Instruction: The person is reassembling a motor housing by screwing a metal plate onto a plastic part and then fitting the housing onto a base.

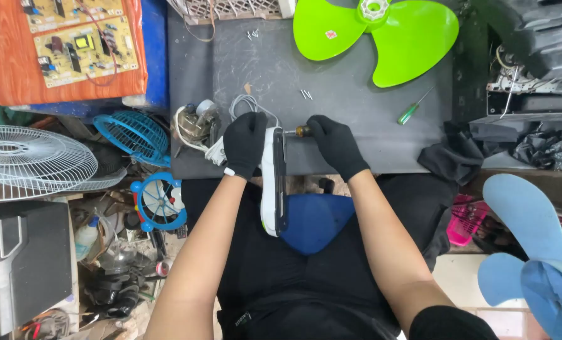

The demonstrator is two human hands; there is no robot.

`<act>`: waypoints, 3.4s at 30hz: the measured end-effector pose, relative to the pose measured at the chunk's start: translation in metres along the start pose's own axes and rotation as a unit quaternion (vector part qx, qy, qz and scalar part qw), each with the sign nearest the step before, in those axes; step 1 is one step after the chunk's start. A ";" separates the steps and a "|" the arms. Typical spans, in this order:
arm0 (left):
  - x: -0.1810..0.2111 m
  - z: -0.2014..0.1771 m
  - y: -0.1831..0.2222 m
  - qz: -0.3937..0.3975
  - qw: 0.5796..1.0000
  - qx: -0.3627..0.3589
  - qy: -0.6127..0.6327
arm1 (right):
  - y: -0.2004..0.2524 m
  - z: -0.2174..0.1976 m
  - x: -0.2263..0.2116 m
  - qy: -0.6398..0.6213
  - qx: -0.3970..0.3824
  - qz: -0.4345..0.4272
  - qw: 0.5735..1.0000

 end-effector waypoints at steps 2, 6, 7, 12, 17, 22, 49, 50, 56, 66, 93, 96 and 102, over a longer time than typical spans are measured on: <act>-0.002 0.002 -0.005 0.006 1.000 0.009 -0.006 | -0.007 -0.002 -0.001 0.002 0.002 -0.015 1.000; -0.012 0.008 0.002 -0.004 1.000 0.022 -0.019 | -0.003 -0.001 0.015 -0.002 0.019 0.012 1.000; -0.010 0.004 0.003 -0.005 0.999 0.024 -0.021 | -0.007 0.007 0.025 -0.003 0.017 0.010 1.000; -0.010 0.007 -0.002 -0.011 1.000 0.004 -0.002 | -0.011 0.016 0.050 0.015 0.098 0.009 0.995; -0.012 0.007 -0.002 -0.014 1.000 -0.010 0.004 | 0.008 0.006 0.004 0.048 0.158 -0.034 0.986; -0.010 0.007 -0.002 -0.023 1.000 -0.011 0.001 | 0.008 0.012 0.000 0.073 0.172 -0.097 0.978; 0.001 -0.001 0.000 0.000 0.999 -0.004 0.035 | 0.005 0.022 0.011 0.055 0.068 0.040 0.995; 0.002 -0.001 0.000 0.004 0.999 -0.005 0.038 | 0.006 0.021 0.007 0.048 0.058 0.027 0.997; -0.002 0.000 0.003 0.001 0.999 -0.005 0.042 | 0.003 0.019 -0.006 0.005 0.013 -0.019 1.000; -0.001 0.001 0.001 0.004 1.000 0.009 -0.012 | 0.003 0.021 0.007 -0.025 0.044 0.026 0.998; -0.009 0.006 -0.005 -0.035 0.998 -0.051 0.004 | 0.000 0.029 0.023 0.022 -0.053 0.058 0.997; -0.004 0.002 -0.003 -0.021 0.999 -0.047 0.017 | 0.000 0.021 0.010 -0.029 -0.013 0.068 0.997; -0.007 0.005 -0.004 -0.011 0.999 -0.039 0.009 | 0.003 0.021 0.018 -0.065 0.002 0.083 0.994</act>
Point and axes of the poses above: each hand's wrist, its own y-axis away from the middle knuckle, its own z-axis out of the palm, x = y × z, the point moved 10 cm from there along -y, towards the middle knuckle, and after that the axes turned 5 degrees about -z, right-handed, at the moved point
